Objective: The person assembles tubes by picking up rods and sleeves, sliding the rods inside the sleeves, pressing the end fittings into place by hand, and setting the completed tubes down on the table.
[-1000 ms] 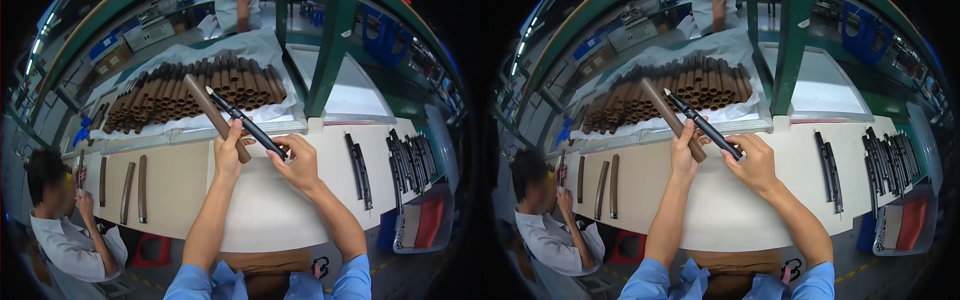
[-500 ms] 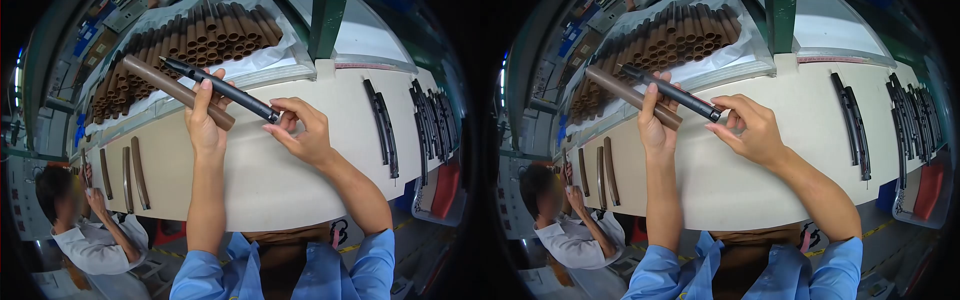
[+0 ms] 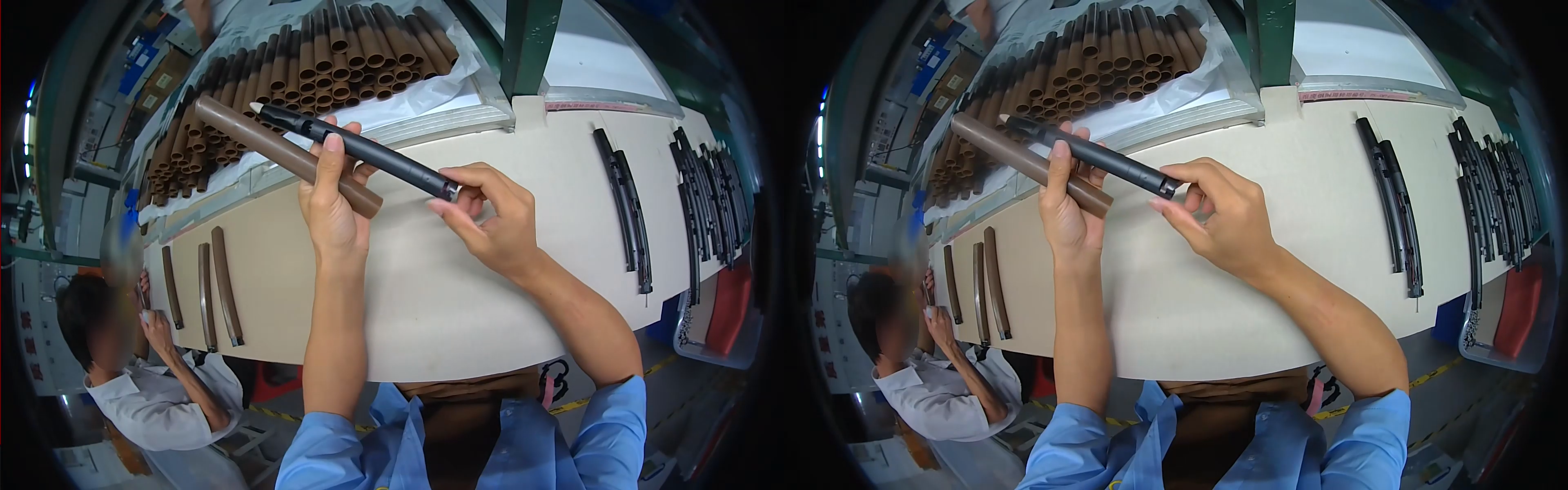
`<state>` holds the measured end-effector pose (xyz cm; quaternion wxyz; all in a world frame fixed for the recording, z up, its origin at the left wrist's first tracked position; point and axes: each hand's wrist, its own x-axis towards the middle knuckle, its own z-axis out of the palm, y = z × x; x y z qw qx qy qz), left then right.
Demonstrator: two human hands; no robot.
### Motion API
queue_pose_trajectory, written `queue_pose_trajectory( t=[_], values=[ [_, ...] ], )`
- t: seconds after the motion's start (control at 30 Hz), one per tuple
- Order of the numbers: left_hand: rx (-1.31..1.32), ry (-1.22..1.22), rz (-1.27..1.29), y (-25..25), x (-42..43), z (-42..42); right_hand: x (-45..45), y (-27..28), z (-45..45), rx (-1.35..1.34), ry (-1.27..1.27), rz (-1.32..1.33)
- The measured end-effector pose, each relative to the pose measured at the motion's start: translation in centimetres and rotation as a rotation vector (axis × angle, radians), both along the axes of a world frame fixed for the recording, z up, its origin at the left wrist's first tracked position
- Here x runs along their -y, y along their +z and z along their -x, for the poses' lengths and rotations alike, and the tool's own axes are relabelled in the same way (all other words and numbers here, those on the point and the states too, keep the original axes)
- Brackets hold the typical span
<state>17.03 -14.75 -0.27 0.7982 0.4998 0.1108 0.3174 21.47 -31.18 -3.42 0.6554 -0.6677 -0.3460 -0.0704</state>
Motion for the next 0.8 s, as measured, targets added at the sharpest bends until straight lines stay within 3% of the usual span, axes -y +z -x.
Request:
queue_pose_trajectory(
  t=[0.13, 0.2, 0.27, 0.37, 0.57, 0.67, 0.77, 0.8],
  values=[
    [-0.003, 0.025, -0.053, 0.5, 0.7, 0.3, 0.4, -0.1, -0.3, -0.647, 0.261, -0.01],
    [-0.006, 0.035, -0.088, 0.7, 0.8, 0.3, 0.3, 0.3, -0.1, -0.73, 0.284, -0.038],
    [-0.018, 0.052, -0.131, 0.5, 0.5, 0.3, -0.6, 0.8, 1.2, -0.616, 0.152, -0.159],
    [-0.011, 0.06, -0.092, 0.3, 0.4, 0.3, -0.7, -0.6, 0.8, 0.003, 0.033, -0.033],
    [-0.015, 0.043, -0.054, 0.3, 0.7, 0.2, -0.5, -0.7, 0.6, 0.108, -0.033, -0.041],
    [-0.044, 0.056, -0.058, 0.4, 0.9, 0.2, -0.4, -0.9, 0.7, 0.011, -0.016, -0.039],
    [-0.012, 0.21, 0.001, 1.9, -0.9, 0.3, 0.4, 0.1, 0.1, -0.297, 0.012, -0.144],
    [0.136, 0.106, 0.142, 1.7, -3.2, 0.7, 1.1, 0.6, -0.5, -0.311, 0.004, -0.184]
  ],
)
